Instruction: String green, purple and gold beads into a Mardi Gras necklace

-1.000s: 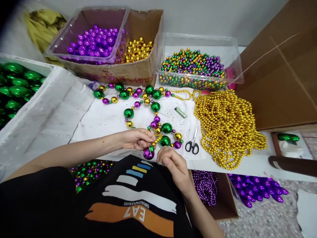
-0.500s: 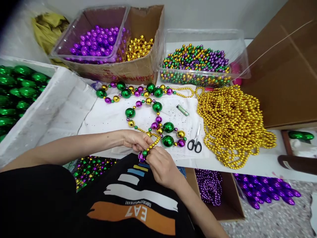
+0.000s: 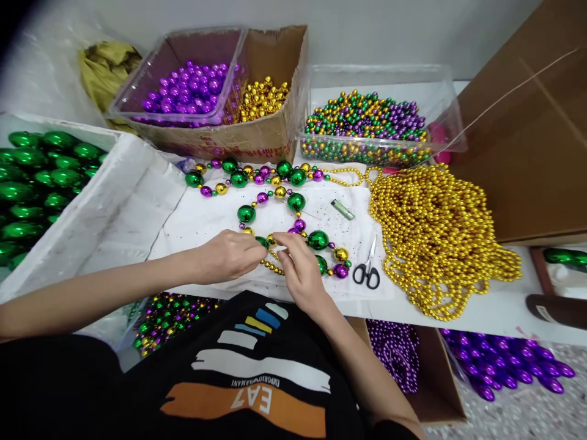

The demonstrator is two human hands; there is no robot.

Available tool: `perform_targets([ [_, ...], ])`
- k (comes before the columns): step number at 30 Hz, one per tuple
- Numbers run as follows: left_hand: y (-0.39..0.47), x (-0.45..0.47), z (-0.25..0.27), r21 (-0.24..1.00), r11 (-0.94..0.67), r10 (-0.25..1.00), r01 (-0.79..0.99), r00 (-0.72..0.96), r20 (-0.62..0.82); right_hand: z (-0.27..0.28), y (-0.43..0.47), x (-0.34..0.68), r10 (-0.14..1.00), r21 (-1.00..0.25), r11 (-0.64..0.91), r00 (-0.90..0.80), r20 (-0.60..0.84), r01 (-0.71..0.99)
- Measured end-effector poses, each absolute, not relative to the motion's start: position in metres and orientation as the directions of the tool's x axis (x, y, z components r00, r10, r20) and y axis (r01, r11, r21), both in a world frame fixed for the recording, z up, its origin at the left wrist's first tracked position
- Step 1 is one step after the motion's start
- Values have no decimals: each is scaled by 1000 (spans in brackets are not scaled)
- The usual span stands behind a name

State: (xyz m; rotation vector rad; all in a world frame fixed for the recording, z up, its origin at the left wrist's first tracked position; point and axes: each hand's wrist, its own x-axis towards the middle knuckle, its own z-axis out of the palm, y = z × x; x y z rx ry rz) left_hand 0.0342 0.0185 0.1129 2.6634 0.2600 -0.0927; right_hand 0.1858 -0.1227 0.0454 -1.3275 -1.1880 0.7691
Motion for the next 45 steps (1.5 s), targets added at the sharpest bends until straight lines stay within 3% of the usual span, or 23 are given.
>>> perform_targets([
  [4,17,9,76,261,-955,160,143,986,44,9,-107,158,992,-973,-123,5,-126,-197],
  [6,14,-5,51,179,-979,126,95,977,174,-7,-112,145,976,-941,-217,-41,-214,-259],
  [8,10,-16,28,107,-991,103,77,957,272,-15,-116,137,975,-967,-209,44,-218,-144],
  [12,4,-29,0,74,-992,119,99,926,358,-13,-113,140,988,-929,-112,138,-66,353],
  [15,3,-32,-7,96,-986,164,137,905,392,-6,-105,153,991,-898,-136,50,-126,418],
  [17,4,-32,-8,116,-979,199,165,888,415,-4,-101,160,978,-949,-205,22,-205,239],
  [20,3,-28,-10,157,-968,249,197,843,477,-6,-93,160,962,-941,-261,24,-273,-215],
  [23,-1,-23,-16,198,-945,327,260,772,546,-14,-84,150,941,-758,-266,10,-338,-595],
  [25,-7,-21,-22,234,-924,382,301,742,551,-20,-79,142,927,-640,-256,4,-375,-724],
  [27,-15,-23,-25,325,-889,452,323,728,515,-25,-76,137,922,-582,-240,6,-388,-777],
  [29,-24,-28,-25,501,-780,597,374,685,418,-28,-76,134,919,-564,-239,3,-394,-791],
  [32,-36,-39,-14,748,-442,811,495,576,99,-31,-78,132,906,-580,-253,20,-422,-774],
  [35,-39,-50,-1,769,-225,806,599,558,-198,-33,-80,131,893,-603,-259,50,-447,-754],
  [38,-33,-63,7,789,-92,697,608,605,-385,-35,-81,129,894,-620,-263,55,-445,-739],
  [41,-24,-78,11,860,27,602,510,679,-421,-37,-83,126,896,-628,-271,47,-441,-730],
  [45,-22,-86,15,959,191,655,211,700,-284,-42,-88,120,891,-641,-275,61,-451,-716],
])
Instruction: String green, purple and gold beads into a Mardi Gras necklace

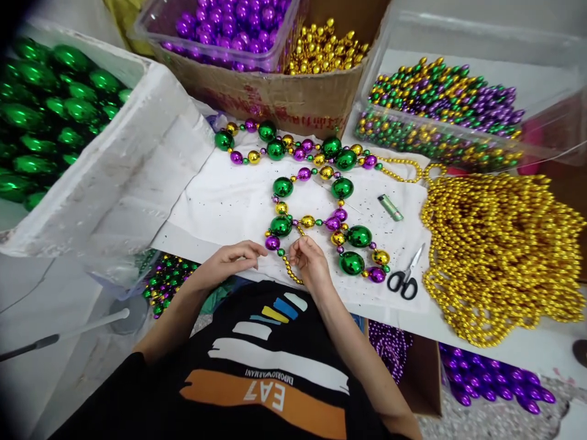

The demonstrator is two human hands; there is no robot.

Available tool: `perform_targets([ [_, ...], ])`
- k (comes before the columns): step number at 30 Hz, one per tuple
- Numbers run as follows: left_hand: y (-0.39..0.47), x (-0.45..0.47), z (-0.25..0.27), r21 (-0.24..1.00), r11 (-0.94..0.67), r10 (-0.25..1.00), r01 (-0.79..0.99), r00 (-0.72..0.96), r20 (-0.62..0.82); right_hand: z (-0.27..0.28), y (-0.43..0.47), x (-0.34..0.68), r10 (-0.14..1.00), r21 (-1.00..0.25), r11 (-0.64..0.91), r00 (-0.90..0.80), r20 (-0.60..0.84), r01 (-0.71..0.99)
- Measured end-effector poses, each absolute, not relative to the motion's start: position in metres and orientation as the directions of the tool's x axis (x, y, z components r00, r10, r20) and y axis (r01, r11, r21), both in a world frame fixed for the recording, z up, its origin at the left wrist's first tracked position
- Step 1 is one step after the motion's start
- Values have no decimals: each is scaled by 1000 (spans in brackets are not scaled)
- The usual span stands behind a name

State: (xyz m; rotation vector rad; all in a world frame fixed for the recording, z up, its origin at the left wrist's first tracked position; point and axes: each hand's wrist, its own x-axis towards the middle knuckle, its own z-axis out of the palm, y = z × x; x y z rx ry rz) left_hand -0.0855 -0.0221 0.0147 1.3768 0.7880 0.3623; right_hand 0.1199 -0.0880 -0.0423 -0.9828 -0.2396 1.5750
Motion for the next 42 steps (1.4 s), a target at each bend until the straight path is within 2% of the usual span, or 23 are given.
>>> perform_targets([
  [2,-28,-77,12,944,330,713,-19,660,-237,-45,-91,116,891,-639,-291,43,-453,-712],
  [4,-35,-63,6,870,434,768,-234,601,-221,-47,-94,112,888,-623,-314,10,-460,-717],
  [7,-40,-42,-8,769,526,795,-364,532,-292,-49,-97,109,878,-589,-332,-13,-479,-737],
  [10,-40,-33,-21,774,554,785,-307,503,-362,-52,-99,111,873,-598,-301,37,-486,-742],
  [15,-31,-32,-27,817,543,750,-194,550,-368,-45,-101,125,888,-708,-299,84,-452,-640],
  [17,-28,-32,-24,862,498,725,-97,592,-352,-34,-101,134,910,-797,-287,109,-401,-532],
  [20,-26,-28,-19,935,350,701,59,645,-304,-13,-96,146,949,-945,-209,182,-258,-252],
  [22,-27,-24,-17,955,271,705,116,652,-279,-2,-91,150,969,-982,-168,169,-181,-85],
  [23,-28,-22,-17,962,240,721,128,640,-265,2,-88,150,975,-986,-160,147,-167,-55],
  [25,-30,-19,-17,973,193,762,129,604,-231,5,-84,147,977,-982,-159,128,-171,-99],
  [28,-31,-20,-17,974,191,786,120,576,-225,5,-84,141,957,-972,-114,241,-163,-207],
  [30,-31,-23,-18,969,217,770,120,589,-245,2,-87,136,950,-979,-90,280,-141,-185],
  [32,-29,-26,-18,971,206,763,118,602,-235,-1,-92,130,966,-991,-88,232,-110,-102],
  [35,-28,-30,-19,986,114,776,126,608,-167,-6,-95,122,988,-992,-62,149,-45,112],
  [38,-28,-32,-20,987,40,784,154,607,-127,-14,-93,116,991,-946,-11,129,33,325],
  [42,-31,-32,-24,983,42,829,181,543,-135,-23,-91,111,981,-858,45,141,135,512],
])
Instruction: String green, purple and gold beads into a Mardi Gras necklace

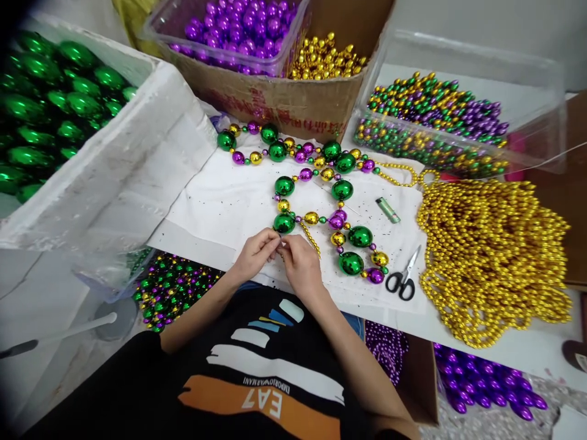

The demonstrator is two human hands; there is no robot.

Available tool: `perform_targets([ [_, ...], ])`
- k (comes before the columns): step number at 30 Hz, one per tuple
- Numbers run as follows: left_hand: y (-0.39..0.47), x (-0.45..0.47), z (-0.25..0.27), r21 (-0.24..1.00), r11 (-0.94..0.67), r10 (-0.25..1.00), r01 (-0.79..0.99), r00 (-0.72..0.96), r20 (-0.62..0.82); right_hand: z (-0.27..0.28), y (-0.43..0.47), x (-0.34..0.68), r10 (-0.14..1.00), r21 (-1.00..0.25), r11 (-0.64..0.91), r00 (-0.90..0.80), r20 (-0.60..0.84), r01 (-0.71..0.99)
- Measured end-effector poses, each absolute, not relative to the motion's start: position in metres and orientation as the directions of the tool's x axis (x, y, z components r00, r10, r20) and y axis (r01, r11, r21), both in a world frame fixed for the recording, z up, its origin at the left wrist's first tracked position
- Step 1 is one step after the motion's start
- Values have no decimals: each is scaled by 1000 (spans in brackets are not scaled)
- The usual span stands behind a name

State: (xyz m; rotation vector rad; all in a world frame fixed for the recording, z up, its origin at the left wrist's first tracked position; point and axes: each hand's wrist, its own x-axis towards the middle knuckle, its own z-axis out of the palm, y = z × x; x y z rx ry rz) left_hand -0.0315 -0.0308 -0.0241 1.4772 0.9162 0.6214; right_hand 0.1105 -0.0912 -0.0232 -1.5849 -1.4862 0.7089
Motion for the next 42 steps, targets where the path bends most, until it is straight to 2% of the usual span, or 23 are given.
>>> perform_targets([
  [7,-36,-24,-33,981,120,908,151,382,-170,-35,-95,104,954,-767,68,183,237,639],
  [12,-36,-22,-32,978,153,920,142,340,-194,-31,-94,108,962,-737,155,69,264,658],
  [19,-35,-17,-25,941,246,881,232,351,-317,-30,-92,108,942,-532,213,-29,334,819],
  [22,-33,-16,-20,953,165,910,252,333,-246,-31,-91,109,945,-527,183,-1,327,830],
  [24,-32,-19,-16,967,98,925,237,336,-176,-30,-90,112,957,-579,148,32,288,802],
  [28,-29,-29,-2,983,-4,864,184,495,-89,-25,-89,120,987,-805,55,93,135,590],
  [30,-27,-35,5,985,-75,814,154,580,-28,-24,-89,124,995,-933,-40,104,-2,357],
  [32,-24,-40,9,980,-155,777,125,628,43,-24,-89,128,982,-983,-183,56,-181,27],
  [34,-22,-43,10,964,-237,748,120,656,102,-24,-90,130,943,-900,-331,-59,-328,-282],
  [36,-23,-44,9,937,-311,730,157,672,130,-24,-91,131,904,-776,-423,-158,-397,-467],
  [39,-30,-42,6,897,-384,725,219,673,146,-23,-93,130,879,-673,-466,-213,-427,-574],
  [42,-38,-39,3,862,-420,746,284,649,149,-24,-95,128,874,-648,-468,-204,-441,-602],
])
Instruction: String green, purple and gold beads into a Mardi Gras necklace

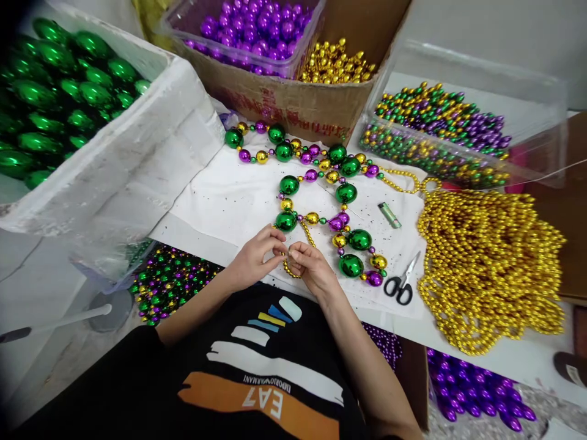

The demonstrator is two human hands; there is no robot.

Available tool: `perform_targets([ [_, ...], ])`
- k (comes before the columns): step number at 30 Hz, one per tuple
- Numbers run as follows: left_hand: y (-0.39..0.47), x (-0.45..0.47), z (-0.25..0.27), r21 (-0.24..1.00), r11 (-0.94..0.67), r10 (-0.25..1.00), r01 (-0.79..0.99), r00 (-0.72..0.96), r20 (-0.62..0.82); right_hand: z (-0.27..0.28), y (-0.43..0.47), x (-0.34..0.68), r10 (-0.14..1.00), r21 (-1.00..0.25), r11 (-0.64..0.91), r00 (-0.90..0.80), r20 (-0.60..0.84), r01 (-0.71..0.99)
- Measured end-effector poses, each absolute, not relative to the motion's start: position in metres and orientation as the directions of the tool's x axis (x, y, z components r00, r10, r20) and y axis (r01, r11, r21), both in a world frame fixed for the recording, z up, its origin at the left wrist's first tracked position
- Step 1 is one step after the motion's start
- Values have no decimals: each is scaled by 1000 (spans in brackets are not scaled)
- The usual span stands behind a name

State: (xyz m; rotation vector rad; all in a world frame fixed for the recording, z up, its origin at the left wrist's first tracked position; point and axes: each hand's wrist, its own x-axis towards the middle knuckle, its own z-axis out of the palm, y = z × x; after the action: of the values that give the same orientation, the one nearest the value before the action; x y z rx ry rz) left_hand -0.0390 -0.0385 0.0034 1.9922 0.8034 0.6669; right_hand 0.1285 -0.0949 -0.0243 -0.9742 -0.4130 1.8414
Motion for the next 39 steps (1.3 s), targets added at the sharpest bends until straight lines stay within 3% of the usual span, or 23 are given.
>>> perform_targets([
  [4,-45,-38,2,842,-410,784,350,607,130,-29,-97,128,876,-663,-462,-189,-443,-590],
  [9,-42,-40,4,917,-198,781,345,621,-65,-32,-100,130,870,-698,-472,-157,-468,-539],
  [13,-38,-40,9,941,-20,720,337,658,-221,-29,-102,128,881,-746,-444,-89,-465,-496],
  [16,-35,-41,11,955,45,656,293,712,-249,-26,-102,126,898,-793,-409,-47,-437,-451],
  [22,-36,-40,7,974,-21,658,224,737,-155,-26,-102,126,890,-797,-420,-27,-455,-434],
  [32,-39,-36,-5,877,-243,753,415,651,-99,-31,-105,118,888,-790,-413,-6,-460,-453],
  [36,-35,-38,-4,863,-243,759,444,641,-116,-37,-106,114,897,-831,-388,44,-440,-399],
  [39,-35,-38,-3,878,-150,740,454,641,-204,-41,-107,112,907,-856,-362,74,-415,-368],
])
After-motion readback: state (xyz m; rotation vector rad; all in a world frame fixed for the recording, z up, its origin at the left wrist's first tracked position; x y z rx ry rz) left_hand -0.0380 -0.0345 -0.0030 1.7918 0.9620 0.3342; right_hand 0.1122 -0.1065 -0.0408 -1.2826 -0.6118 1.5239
